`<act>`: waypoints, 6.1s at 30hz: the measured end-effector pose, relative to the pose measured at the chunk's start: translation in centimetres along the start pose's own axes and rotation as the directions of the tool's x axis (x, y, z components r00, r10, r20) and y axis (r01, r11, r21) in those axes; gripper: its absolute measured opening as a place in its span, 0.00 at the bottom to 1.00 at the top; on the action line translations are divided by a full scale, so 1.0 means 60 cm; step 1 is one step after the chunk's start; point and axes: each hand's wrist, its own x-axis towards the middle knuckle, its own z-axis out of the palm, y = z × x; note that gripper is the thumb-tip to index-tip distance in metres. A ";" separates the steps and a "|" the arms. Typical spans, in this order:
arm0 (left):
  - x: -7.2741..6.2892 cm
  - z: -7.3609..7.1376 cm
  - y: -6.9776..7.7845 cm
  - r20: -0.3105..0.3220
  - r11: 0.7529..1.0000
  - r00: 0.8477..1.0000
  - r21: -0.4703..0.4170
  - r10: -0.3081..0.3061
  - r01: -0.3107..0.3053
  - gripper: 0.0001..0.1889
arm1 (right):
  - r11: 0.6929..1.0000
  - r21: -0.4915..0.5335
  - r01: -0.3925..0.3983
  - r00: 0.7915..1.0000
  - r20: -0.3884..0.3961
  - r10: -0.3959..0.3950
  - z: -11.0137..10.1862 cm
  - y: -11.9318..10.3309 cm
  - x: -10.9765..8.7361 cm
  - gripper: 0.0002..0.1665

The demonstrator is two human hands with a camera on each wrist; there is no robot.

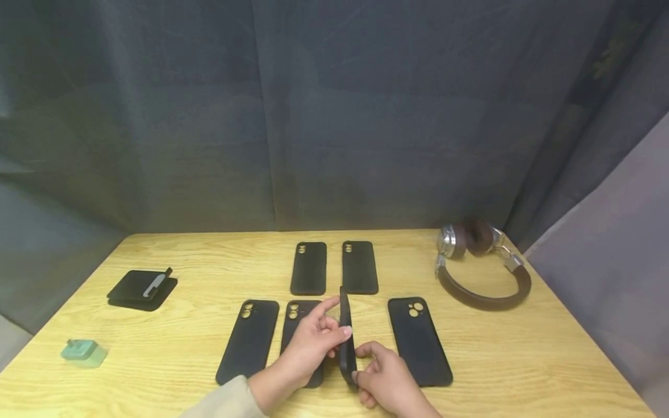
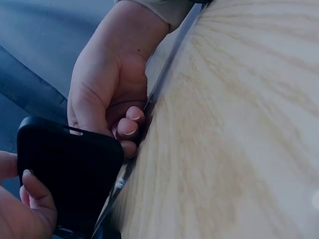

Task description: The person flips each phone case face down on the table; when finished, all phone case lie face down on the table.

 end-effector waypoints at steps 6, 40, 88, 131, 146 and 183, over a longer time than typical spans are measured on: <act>-0.001 0.008 -0.001 -0.020 1.000 1.000 -0.004 -0.008 0.008 0.33 | 1.000 -0.004 -0.020 1.000 0.001 0.020 0.001 -0.002 0.006 0.21; -0.015 0.025 -0.014 -0.054 0.994 0.997 0.091 0.058 -0.053 0.28 | 0.985 -0.147 0.089 0.953 -0.274 -0.127 0.024 -0.044 -0.044 0.19; -0.024 0.012 -0.033 -0.080 0.991 0.996 -0.132 -0.044 0.033 0.24 | 0.966 0.220 0.132 0.911 -0.411 -0.031 0.009 -0.068 -0.060 0.22; -0.010 -0.013 -0.015 0.067 0.894 0.996 0.448 -0.059 0.023 0.26 | 0.994 0.074 -0.085 0.994 -0.056 0.090 -0.054 0.009 -0.049 0.43; -0.003 -0.004 -0.007 0.078 0.826 0.991 0.563 -0.106 0.045 0.25 | 0.988 0.003 -0.156 0.984 -0.092 0.156 -0.048 0.010 -0.045 0.39; 0.010 0.025 -0.002 0.128 0.959 0.991 0.284 -0.028 -0.009 0.27 | 0.910 -0.379 -0.170 0.937 -0.349 0.029 -0.113 -0.027 -0.061 0.29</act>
